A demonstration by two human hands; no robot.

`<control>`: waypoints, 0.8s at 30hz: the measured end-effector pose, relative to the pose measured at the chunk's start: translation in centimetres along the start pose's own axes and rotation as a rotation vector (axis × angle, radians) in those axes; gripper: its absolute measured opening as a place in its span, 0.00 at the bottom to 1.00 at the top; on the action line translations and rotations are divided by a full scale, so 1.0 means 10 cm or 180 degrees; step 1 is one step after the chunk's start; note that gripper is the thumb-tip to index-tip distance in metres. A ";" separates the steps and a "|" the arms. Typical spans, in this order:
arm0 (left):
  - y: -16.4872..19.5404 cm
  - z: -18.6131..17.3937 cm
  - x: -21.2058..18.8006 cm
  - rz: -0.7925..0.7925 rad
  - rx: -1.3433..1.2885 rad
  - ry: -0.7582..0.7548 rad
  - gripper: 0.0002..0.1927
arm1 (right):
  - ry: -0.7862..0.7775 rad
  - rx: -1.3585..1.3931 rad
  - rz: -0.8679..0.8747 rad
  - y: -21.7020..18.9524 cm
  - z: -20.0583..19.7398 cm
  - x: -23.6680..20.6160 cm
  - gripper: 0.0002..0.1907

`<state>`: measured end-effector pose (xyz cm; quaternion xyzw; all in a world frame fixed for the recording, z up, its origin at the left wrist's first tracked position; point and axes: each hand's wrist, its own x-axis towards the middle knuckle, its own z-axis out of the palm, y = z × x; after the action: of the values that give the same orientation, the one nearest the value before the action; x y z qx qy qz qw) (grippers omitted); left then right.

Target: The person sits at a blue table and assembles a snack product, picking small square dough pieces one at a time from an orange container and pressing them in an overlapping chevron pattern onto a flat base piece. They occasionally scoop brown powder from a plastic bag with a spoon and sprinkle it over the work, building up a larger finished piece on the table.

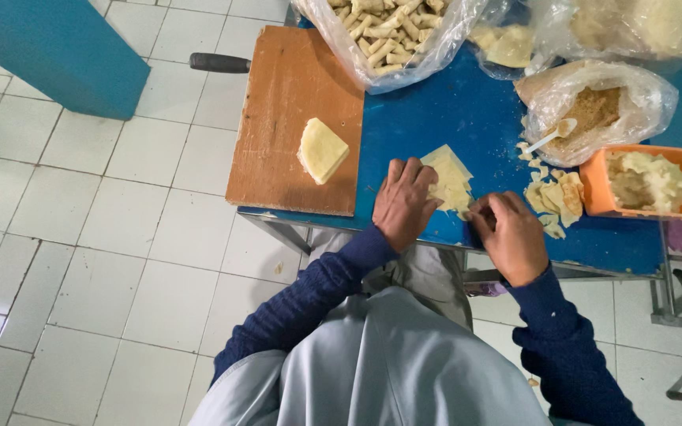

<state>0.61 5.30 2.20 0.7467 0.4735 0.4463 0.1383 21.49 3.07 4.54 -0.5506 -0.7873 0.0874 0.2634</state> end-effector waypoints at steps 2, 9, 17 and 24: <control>0.00 -0.02 -0.02 0.0003 0.0173 0.0007 0.15 | -0.0054 0.0004 0.0118 0.01 -0.08 0.00 0.06; -0.07 0.03 0.00 0.0067 0.0109 0.0040 0.08 | 0.0585 -0.1346 -0.0364 0.02 -0.40 0.09 0.13; -0.14 0.02 0.00 0.0038 0.0094 -0.0050 0.08 | 0.0201 -0.0274 -0.0996 -0.03 0.13 0.38 0.13; -0.13 0.00 0.01 -0.0053 -0.0132 -0.0042 0.08 | 0.0180 -0.0258 -0.0791 0.03 0.06 0.30 0.09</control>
<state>-0.18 6.02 1.43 0.7426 0.4694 0.4499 0.1606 20.70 6.02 4.86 -0.4612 -0.8446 0.0067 0.2719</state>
